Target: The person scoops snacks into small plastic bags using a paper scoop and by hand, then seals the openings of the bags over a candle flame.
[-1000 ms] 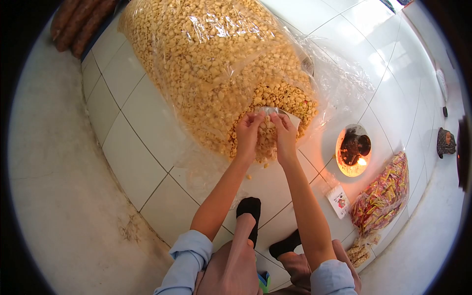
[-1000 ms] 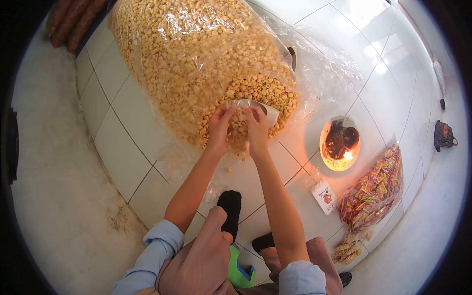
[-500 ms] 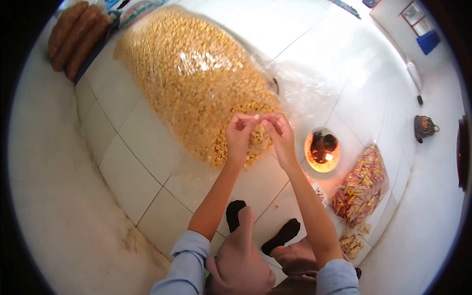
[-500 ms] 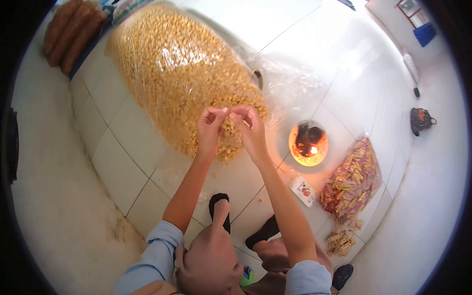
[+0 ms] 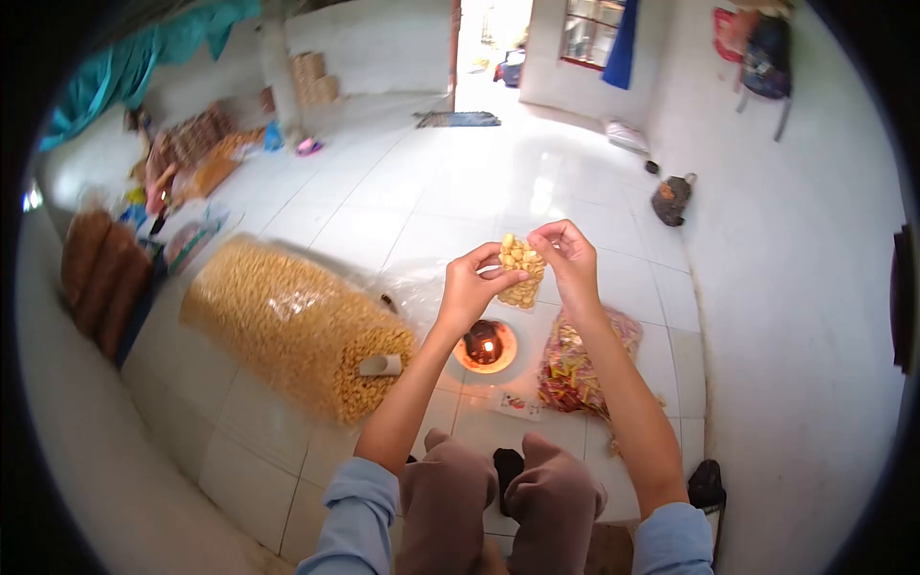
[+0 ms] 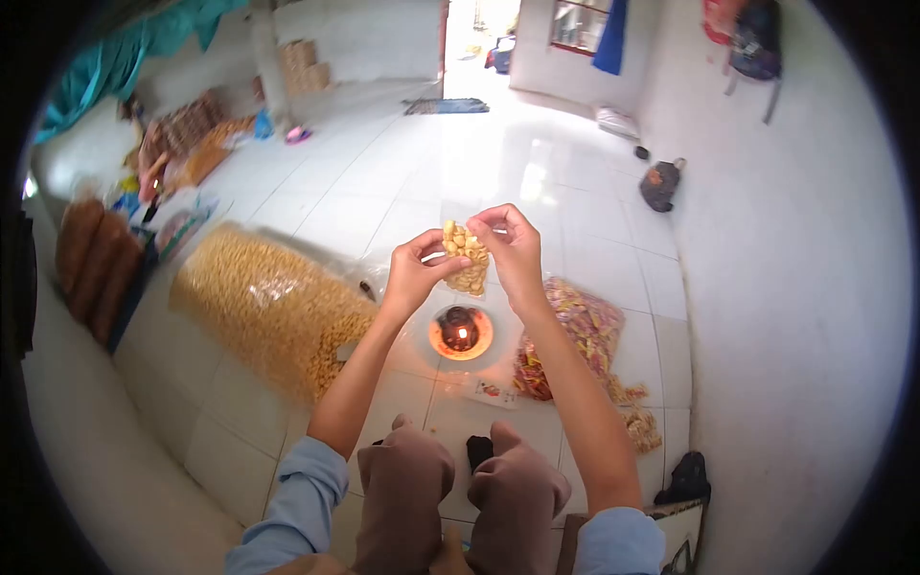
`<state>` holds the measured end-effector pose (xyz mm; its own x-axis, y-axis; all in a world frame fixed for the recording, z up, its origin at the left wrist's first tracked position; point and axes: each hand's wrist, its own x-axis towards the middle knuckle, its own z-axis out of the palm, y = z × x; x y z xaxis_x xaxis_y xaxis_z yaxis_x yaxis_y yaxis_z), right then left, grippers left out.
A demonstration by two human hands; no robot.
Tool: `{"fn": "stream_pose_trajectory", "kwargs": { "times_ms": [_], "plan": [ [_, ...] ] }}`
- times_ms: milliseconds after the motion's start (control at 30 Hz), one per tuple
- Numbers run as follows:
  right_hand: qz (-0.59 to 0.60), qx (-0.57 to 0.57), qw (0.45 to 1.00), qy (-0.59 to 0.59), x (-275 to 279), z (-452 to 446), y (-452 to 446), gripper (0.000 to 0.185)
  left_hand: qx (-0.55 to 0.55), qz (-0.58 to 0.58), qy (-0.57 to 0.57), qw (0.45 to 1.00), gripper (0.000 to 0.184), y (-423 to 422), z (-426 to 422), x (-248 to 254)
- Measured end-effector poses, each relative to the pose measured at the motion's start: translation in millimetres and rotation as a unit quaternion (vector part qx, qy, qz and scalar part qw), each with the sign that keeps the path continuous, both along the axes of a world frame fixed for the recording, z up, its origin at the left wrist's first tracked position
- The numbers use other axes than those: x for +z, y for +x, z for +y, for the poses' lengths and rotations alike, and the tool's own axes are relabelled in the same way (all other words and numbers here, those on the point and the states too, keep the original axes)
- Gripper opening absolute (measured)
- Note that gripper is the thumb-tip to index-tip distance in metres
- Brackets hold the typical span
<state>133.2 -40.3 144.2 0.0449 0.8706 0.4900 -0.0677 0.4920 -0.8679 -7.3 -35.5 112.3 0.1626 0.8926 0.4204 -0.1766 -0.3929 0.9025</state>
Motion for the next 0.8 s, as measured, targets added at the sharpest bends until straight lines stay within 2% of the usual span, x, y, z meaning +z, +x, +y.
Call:
{"fn": "stream_pose_trajectory", "kwargs": {
  "times_ms": [167,233,267,300,367,400,433,533,633,667,700,767,800],
  "plan": [
    [-0.032,-0.07,0.997,0.019,-5.3,-28.1,82.9,0.012,-0.053,0.044,0.031,0.997,0.037,79.2,-12.9,-8.3],
    [-0.029,-0.082,0.996,0.014,-15.2,-35.5,102.2,0.01,-0.14,-0.029,-0.01,0.99,0.042,100.1,-13.7,-26.1],
    [-0.018,-0.098,0.995,0.007,-25.5,-33.9,108.9,0.011,-0.136,0.046,-0.006,0.99,0.052,105.3,-4.1,-47.3],
    [-0.007,-0.112,0.994,-0.002,-35.9,-33.2,115.3,0.011,-0.14,0.05,-0.008,0.989,0.052,111.2,-9.4,-51.6],
    [-0.013,-0.122,0.992,-0.043,-58.4,-30.6,127.5,0.011,-0.232,0.05,-0.098,0.966,0.059,125.7,-16.9,-60.2],
    [-0.023,-0.129,0.988,-0.083,-71.5,-26.1,131.9,0.011,-0.224,0.073,-0.077,0.969,0.057,132.4,-12.6,-71.0],
    [-0.021,-0.132,0.987,-0.095,-87.7,-21.1,136.7,0.011,-0.228,0.073,-0.088,0.967,0.057,135.8,-6.3,-84.8],
    [-0.106,-0.109,0.988,-0.013,-144.4,-15.0,151.8,0.009,-0.272,0.023,-0.153,0.95,0.037,148.1,7.7,-142.3],
    [-0.103,-0.081,0.991,-0.041,-197.8,-14.6,165.5,0.009,-0.304,0.068,-0.173,0.934,0.032,160.2,17.5,-211.8],
    [-0.148,-0.092,0.984,-0.037,-220.1,-14.0,170.8,0.009,-0.31,0.069,-0.198,0.927,0.032,163.5,14.7,-235.7],
    [-0.143,-0.094,0.983,-0.059,-241.9,-15.1,175.6,0.009,-0.298,0.053,-0.215,0.928,0.031,167.0,12.8,-259.1],
    [-0.014,-0.168,0.974,-0.153,-278.4,-17.2,187.5,0.012,-0.267,0.021,-0.244,0.932,0.03,172.8,9.3,-300.0],
    [0.004,-0.222,0.954,-0.2,-296.8,-17.1,195.2,0.015,-0.223,0.075,-0.209,0.949,0.032,170.3,8.5,-321.9]
  ]
}}
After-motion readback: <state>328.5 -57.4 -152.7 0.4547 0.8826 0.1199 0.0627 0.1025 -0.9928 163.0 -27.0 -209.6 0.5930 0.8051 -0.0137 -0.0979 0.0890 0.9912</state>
